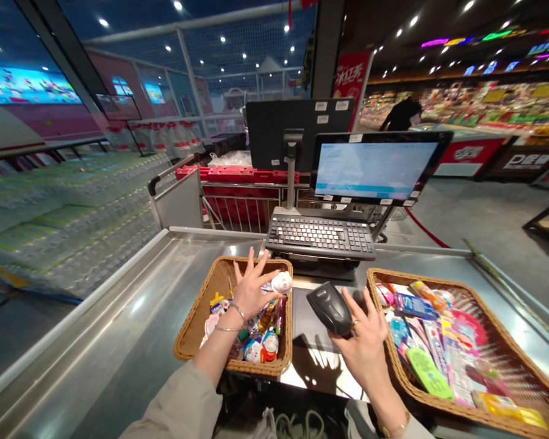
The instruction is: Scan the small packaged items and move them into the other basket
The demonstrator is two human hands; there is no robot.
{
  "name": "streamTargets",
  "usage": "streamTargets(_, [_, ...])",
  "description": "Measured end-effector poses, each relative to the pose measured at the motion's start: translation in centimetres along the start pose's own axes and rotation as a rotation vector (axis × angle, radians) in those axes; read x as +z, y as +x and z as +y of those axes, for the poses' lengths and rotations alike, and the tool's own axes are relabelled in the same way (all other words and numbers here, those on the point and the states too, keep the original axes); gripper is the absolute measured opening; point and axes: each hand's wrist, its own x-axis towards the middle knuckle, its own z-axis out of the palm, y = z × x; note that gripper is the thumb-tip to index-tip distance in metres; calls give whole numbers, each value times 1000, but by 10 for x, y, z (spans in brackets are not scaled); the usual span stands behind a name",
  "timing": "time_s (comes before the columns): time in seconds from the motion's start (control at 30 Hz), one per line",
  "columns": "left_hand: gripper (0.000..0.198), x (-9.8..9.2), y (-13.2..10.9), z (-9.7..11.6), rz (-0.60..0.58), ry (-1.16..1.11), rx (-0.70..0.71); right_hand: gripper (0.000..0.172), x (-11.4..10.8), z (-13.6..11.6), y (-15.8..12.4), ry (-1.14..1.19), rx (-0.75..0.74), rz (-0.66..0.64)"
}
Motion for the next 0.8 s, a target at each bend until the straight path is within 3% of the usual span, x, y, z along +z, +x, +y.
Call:
streamTargets(0.33, [54,7,15,18,120,-44,121,16,-16,1,-1,-80,-26,-55])
streamTargets(0.8, [51,15,27,29,112,-97,157,18,-21,5,-2,-132,-51,-69])
